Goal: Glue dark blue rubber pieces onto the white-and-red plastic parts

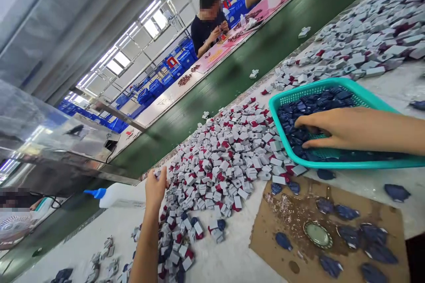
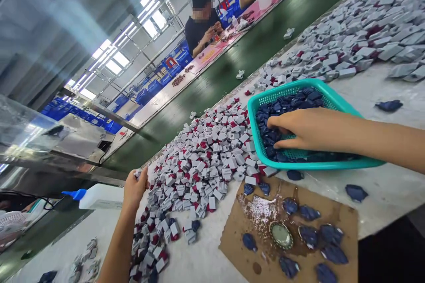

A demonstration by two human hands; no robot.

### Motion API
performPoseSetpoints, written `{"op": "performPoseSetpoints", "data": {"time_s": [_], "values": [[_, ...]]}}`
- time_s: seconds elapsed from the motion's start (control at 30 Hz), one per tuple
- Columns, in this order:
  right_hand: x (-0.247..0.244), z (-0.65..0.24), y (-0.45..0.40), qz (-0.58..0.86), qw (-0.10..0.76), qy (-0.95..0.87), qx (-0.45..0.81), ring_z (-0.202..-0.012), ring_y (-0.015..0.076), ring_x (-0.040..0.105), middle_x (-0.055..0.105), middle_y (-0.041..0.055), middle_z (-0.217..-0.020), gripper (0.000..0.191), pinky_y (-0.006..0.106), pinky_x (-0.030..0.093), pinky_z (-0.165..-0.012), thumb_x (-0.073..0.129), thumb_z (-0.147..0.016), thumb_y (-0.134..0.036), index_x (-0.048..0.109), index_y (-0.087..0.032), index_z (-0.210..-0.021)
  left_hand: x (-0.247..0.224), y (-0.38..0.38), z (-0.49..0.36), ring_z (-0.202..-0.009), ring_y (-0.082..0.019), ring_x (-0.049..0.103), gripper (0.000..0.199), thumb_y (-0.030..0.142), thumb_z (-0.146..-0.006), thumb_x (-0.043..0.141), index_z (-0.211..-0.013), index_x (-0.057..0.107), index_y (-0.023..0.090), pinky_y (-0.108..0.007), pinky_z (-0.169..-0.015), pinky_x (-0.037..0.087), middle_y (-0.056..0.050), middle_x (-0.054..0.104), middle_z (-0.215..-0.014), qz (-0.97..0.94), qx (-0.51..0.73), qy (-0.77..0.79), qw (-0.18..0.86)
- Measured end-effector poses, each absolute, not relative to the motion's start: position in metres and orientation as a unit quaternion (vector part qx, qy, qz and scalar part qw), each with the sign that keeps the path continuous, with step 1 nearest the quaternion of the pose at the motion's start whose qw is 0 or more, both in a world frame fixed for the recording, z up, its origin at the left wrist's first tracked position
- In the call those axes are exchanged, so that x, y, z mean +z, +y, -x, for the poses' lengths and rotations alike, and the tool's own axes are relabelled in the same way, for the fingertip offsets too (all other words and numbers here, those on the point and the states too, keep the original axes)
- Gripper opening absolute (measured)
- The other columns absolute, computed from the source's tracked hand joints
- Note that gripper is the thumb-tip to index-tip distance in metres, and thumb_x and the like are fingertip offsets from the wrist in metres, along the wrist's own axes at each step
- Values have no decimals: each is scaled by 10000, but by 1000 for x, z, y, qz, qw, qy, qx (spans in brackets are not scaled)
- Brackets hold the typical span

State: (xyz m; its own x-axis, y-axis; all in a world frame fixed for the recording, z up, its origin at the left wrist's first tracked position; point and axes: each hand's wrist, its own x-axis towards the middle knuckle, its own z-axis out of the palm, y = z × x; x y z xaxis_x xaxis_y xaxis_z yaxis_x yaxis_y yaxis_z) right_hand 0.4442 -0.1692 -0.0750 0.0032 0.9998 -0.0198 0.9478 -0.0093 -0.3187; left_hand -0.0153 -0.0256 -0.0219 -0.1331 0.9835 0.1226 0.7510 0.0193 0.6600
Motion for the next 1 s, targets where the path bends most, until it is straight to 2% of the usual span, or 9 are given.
{"op": "performPoseSetpoints", "data": {"time_s": [0.07,0.17,0.33,0.47,0.6,0.67,0.77,0.87,1.0], "values": [[-67,-439,-167,694,74,-701,148,-700,239,625,678,73,-869,332,291,373,-540,566,-819,-442,581,-207,-1054,-28,-61,17,-437,-86,381,440,565,-779,608,-742,409,174,-174,-440,266,61,398,-517,-605,333,671,271],[-57,-432,-166,688,57,-703,173,-572,179,569,639,46,-725,187,262,340,-537,516,-876,-302,562,-173,-1005,-37,-111,11,-406,-62,333,575,735,-721,513,-834,383,187,-147,-380,192,62,411,-595,-558,373,646,364],[-52,-428,-171,696,77,-694,167,-574,103,542,640,11,-753,145,216,326,-587,515,-839,-166,603,-144,-952,-57,-179,-29,-419,-41,345,631,692,-644,671,-919,386,201,-108,-342,194,74,391,-641,-399,494,556,537],[-54,-438,-175,693,133,-692,153,-619,94,575,631,-12,-728,234,203,373,-618,508,-855,-318,626,-144,-959,-74,-213,-67,-428,-27,371,529,605,-728,691,-903,406,195,-87,-360,230,72,403,-650,-342,543,513,570],[-46,-441,-197,696,206,-678,117,-685,132,625,659,28,-773,710,236,430,-610,376,-783,-804,634,-173,-978,-87,-224,-82,-415,-38,390,584,644,-696,705,-912,412,188,-97,-344,235,75,413,-638,-353,517,516,585],[-42,-431,-218,707,240,-660,87,-622,130,605,646,24,-725,836,238,411,-549,332,-693,-936,655,-206,-942,-92,-225,-81,-410,-37,394,595,650,-692,706,-905,401,185,-97,-344,238,76,423,-640,-367,499,522,586],[-47,-395,-258,707,295,-636,97,-512,97,523,600,-6,-642,644,223,349,-455,506,-720,-864,661,-252,-846,-95,-226,-78,-431,-34,414,531,600,-745,679,-895,388,182,-95,-364,271,67,450,-671,-389,474,512,601],[-64,-354,-289,694,322,-595,245,-554,109,516,562,-17,-659,547,231,402,-501,475,-826,-785,620,-265,-915,-91,-229,-79,-480,-46,446,496,546,-735,682,-929,399,188,-97,-368,295,48,479,-734,-378,469,484,635],[-84,-329,-298,622,227,-639,391,-558,127,513,540,-29,-647,438,260,399,-534,369,-941,-645,523,-236,-915,-82,-239,-78,-590,-65,490,421,439,-793,691,-1048,458,199,-97,-399,363,8,528,-848,-412,455,465,638]]}}
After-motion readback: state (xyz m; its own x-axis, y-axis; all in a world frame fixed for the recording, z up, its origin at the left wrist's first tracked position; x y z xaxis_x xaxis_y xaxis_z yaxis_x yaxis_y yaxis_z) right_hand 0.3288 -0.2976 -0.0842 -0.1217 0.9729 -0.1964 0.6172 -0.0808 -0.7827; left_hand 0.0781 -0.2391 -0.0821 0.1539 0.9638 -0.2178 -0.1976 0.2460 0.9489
